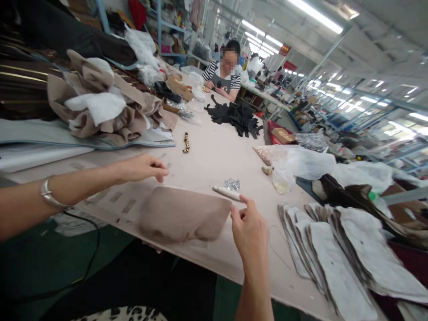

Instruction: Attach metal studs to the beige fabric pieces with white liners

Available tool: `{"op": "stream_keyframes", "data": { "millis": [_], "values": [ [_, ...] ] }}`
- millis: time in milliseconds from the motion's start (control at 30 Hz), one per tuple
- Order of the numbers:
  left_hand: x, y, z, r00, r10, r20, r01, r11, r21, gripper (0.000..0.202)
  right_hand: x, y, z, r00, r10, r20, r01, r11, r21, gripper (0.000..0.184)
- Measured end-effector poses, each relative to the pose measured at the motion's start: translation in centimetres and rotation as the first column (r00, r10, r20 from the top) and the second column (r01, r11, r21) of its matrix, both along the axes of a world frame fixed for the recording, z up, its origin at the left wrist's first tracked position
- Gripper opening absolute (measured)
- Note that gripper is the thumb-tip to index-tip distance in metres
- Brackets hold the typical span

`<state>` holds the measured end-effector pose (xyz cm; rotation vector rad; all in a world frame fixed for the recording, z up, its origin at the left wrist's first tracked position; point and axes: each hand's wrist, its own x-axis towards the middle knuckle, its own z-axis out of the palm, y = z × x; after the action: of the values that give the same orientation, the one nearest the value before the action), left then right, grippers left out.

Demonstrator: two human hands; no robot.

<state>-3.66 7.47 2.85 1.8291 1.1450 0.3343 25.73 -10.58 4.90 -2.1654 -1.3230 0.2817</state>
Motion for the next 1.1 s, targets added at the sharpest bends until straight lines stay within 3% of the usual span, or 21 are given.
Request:
{"op": "stream_keyframes", "data": {
  "millis": [67,100,167,233,300,400,500,567,667,800,900,1067,1100],
  "values": [
    [0.2,-0.1,-1.0,0.996,0.087,-0.004,-0.087,0.993,0.085,0.045,0.0,0.1,-2.0,0.996,0.029,-0.088,-0.030,0.999,-0.018,0.042],
    [0.0,-0.9,-1.4,0.997,0.077,-0.005,-0.076,0.992,0.101,0.044,0.1,-0.4,-2.8,0.990,0.052,-0.135,-0.054,0.998,-0.011,0.040],
    [-0.8,-3.8,-2.2,0.999,-0.051,0.002,0.049,0.979,0.200,0.037,0.2,-1.9,-4.0,0.983,0.098,-0.157,-0.096,0.995,0.022,0.037],
    [-1.7,-7.5,-3.1,0.947,-0.322,-0.016,0.304,0.877,0.371,0.014,0.3,-3.6,-4.8,0.983,0.150,-0.107,-0.145,0.988,0.053,0.031],
    [-2.3,-10.7,-4.3,0.879,-0.459,-0.129,0.453,0.717,0.530,0.005,0.0,-5.0,-5.4,0.968,0.248,-0.048,-0.246,0.968,0.047,0.025],
    [-2.2,-13.2,-6.4,0.844,-0.441,-0.306,0.522,0.542,0.659,0.013,-0.8,-5.9,-6.1,0.911,0.396,0.115,-0.395,0.918,-0.029,0.022],
    [-1.7,-13.0,-7.7,0.842,-0.382,-0.381,0.530,0.458,0.713,0.014,-1.5,-5.5,-6.8,0.798,0.478,0.368,-0.455,0.877,-0.154,0.022],
    [-1.7,-12.5,-7.9,0.841,-0.360,-0.404,0.532,0.420,0.735,0.017,-1.6,-5.0,-7.1,0.701,0.496,0.512,-0.465,0.863,-0.198,0.022],
    [-2.0,-12.0,-7.4,0.823,-0.350,-0.447,0.562,0.390,0.729,0.026,-1.3,-4.4,-7.1,0.598,0.510,0.618,-0.489,0.843,-0.223,0.027],
    [-2.4,-11.9,-6.8,0.790,-0.332,-0.516,0.613,0.421,0.668,0.029,-0.5,-4.9,-6.1,0.570,0.578,0.584,-0.492,0.809,-0.321,0.027],
    [-2.5,-11.7,-6.7,0.772,-0.346,-0.533,0.635,0.443,0.633,0.031,-0.3,-5.8,-5.3,0.603,0.633,0.486,-0.504,0.774,-0.383,0.026],
    [-2.5,-10.3,-6.5,0.789,-0.379,-0.483,0.611,0.409,0.678,0.036,-1.5,-6.8,-4.1,0.755,0.612,0.237,-0.468,0.755,-0.459,0.023],
    [-2.5,-9.8,-6.2,0.811,-0.389,-0.438,0.580,0.433,0.690,0.035,-1.8,-6.9,-3.7,0.777,0.608,0.165,-0.475,0.738,-0.479,0.024]
  ]
}}
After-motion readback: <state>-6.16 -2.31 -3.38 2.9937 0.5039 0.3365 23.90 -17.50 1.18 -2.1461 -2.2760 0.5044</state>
